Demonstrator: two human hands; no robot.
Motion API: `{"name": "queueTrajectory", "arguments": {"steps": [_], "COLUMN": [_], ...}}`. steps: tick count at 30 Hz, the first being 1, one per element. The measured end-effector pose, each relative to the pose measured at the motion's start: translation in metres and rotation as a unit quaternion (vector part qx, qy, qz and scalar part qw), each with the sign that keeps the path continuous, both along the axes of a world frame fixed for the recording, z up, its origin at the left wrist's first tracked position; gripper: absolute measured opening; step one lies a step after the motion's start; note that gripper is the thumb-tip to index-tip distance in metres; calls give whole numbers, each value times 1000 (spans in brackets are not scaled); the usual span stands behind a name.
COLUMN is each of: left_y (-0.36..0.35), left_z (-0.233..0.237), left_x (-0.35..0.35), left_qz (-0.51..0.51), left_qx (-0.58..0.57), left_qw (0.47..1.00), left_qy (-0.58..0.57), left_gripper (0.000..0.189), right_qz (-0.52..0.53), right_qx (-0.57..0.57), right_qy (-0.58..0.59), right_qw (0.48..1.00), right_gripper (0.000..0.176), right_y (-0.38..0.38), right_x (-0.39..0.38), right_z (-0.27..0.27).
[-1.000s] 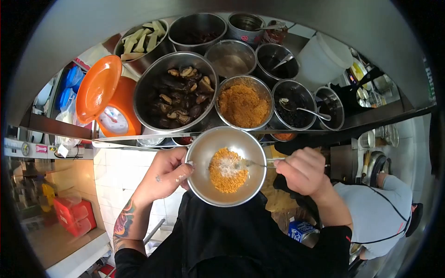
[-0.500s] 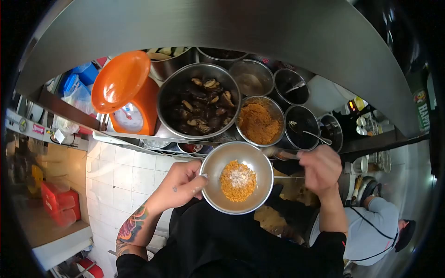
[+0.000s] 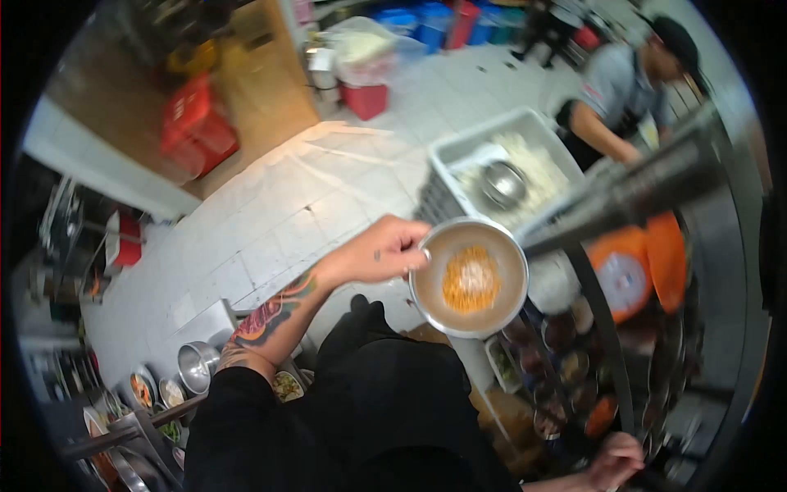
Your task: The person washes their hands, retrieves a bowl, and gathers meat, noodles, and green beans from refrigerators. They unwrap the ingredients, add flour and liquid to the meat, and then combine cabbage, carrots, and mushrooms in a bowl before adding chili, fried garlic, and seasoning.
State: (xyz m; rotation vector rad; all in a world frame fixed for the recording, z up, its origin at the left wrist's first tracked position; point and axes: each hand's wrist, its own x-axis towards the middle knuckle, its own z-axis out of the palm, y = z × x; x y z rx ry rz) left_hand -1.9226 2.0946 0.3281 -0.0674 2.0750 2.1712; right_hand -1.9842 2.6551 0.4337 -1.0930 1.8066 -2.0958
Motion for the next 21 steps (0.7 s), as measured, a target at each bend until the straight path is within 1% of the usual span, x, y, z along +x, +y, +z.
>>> {"name": "queueTrajectory", "arguments": {"steps": [1, 2, 3, 4, 5, 6, 7, 8, 9, 10, 11, 13, 15, 16, 17, 19, 21], "left_y": [-37, -74, -109, -147, -184, -212, -246, -275, -300, -322, -337, -372, -393, -403, -416, -412, -414], "left_z": [0, 1, -2, -16, -24, -29, -30, -31, -36, -43, -51, -68, -84, -92, -99, -100, -100], "left_x": [11, 20, 30, 52, 71, 89, 114, 138, 165, 192, 214, 274, 317, 345, 372, 407, 449], "left_qz": [51, 97, 116, 178, 242, 268, 317, 369, 401, 437, 475, 546, 618, 655, 697, 764, 851], "left_qx": [-65, -133, -140, -115, -88, -90, -104, -119, -130, -136, -127, -117, -126, -131, -129, -124, -163], "left_qw": [996, 983, 980, 975, 966, 959, 942, 921, 907, 889, 871, 829, 776, 744, 705, 632, 487], "left_qy": [38, 76, 80, 62, 37, 39, 31, 22, 18, 9, 14, 11, -10, -18, -18, -28, -109], "left_gripper": [15, 14, 14, 15, 17, 17, 17, 17, 17, 17, 17, 17, 17, 17, 15, 15, 22], "right_qz": [-186, -147, -78, -85, -2, 50, 80, 131, 156, 201, 229, 265, 319, 349, 374, 420, 464], "right_qx": [35, 196, 373, 487, 641, 695, 667, 627, 616, 559, 594, 668, 701, 708, 714, 716, 691], "right_qy": [-21, -153, -249, -134, -3, 17, -117, -213, -231, -304, -291, -218, -142, -96, -52, 35, 144], "right_qw": [982, 957, 890, 859, 767, 717, 731, 738, 737, 745, 714, 660, 622, 607, 589, 556, 536], "right_gripper": [46, 38, 32, 29, 29, 27, 26, 27, 27, 26, 26, 25, 24, 24, 23, 23, 22], "right_y": [-35, -91, -148, -188, -232, -225, -226, -244, -244, -224, -257, -345, -460, -532, -607, -750, -912], "right_x": [7, -4, -16, -8, -7, -12, -15, -15, -19, -29, -49, -104, -161, -177, -188, -205, -206], "right_z": [-56, -74, -91, -153, -171, -231, -291, -317, -359, -427, -426, -419, -436, -447, -455, -462, -460]}}
